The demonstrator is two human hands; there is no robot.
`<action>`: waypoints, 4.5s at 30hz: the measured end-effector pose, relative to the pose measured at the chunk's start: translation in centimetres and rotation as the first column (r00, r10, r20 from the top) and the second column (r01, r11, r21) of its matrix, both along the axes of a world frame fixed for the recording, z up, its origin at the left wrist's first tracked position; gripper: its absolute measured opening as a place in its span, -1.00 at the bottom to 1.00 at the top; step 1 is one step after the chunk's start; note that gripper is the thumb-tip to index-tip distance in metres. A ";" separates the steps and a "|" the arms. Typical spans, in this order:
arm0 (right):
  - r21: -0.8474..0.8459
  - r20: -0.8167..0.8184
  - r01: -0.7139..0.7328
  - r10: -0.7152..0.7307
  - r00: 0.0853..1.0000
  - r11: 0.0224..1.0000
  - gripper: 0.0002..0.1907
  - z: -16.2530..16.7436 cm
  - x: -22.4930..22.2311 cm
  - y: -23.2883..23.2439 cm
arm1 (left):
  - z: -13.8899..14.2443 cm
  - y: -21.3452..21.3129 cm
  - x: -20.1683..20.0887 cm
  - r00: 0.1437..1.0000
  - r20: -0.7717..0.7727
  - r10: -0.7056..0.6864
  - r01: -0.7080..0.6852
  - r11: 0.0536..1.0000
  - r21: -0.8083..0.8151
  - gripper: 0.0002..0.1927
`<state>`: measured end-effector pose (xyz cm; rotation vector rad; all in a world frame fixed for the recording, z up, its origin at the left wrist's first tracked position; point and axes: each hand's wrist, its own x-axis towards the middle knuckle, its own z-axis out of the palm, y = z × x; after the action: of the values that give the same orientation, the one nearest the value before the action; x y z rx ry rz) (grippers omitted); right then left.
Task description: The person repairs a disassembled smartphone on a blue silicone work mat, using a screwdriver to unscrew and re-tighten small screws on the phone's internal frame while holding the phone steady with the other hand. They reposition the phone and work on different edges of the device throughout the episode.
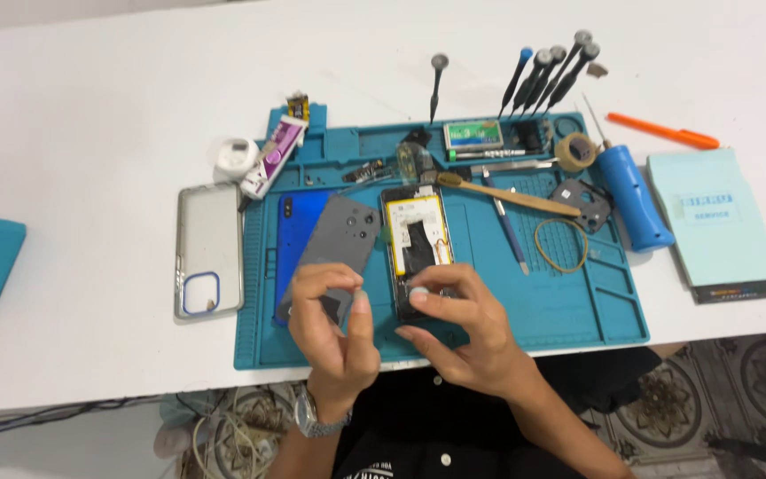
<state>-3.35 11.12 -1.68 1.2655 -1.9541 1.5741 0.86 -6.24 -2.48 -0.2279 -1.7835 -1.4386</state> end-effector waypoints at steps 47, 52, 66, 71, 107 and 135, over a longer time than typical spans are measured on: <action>-0.041 -0.031 0.000 -0.002 1.000 0.999 -0.43 0.8 0.6 0.6 | 2.6 1.6 0.6 0.999 0.034 -0.023 0.031 0.967 -0.252 -0.88; -0.045 -0.047 -0.004 0.001 0.999 0.999 -0.45 0.9 0.3 0.6 | 2.5 1.6 0.5 0.999 0.031 -0.022 0.029 0.969 -0.246 -0.88; -0.061 0.035 0.402 -0.400 0.916 0.914 -0.45 1.4 -1.3 5.6 | 3.5 0.3 1.0 0.996 0.062 -0.064 0.084 0.907 -0.414 -0.67; -0.004 0.156 0.510 -0.503 0.850 0.860 -0.44 0.4 -2.6 5.9 | 2.8 0.1 -0.6 0.975 0.162 -0.154 0.203 0.914 -0.351 -0.35; -0.058 0.041 0.022 -0.019 0.999 0.998 -0.41 -2.2 -2.0 7.1 | 2.2 1.1 -1.1 0.935 0.267 -0.233 0.354 0.640 -0.682 -0.48; 0.020 0.040 0.009 -0.010 0.999 1.000 -0.39 -2.4 -2.3 7.0 | 2.1 0.9 -1.4 0.901 0.320 -0.293 0.433 0.623 -0.651 -0.48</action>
<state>-5.63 18.17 -4.06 1.2395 -2.0019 1.5905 -0.53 -5.32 -0.41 -0.9436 -2.5052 -0.9498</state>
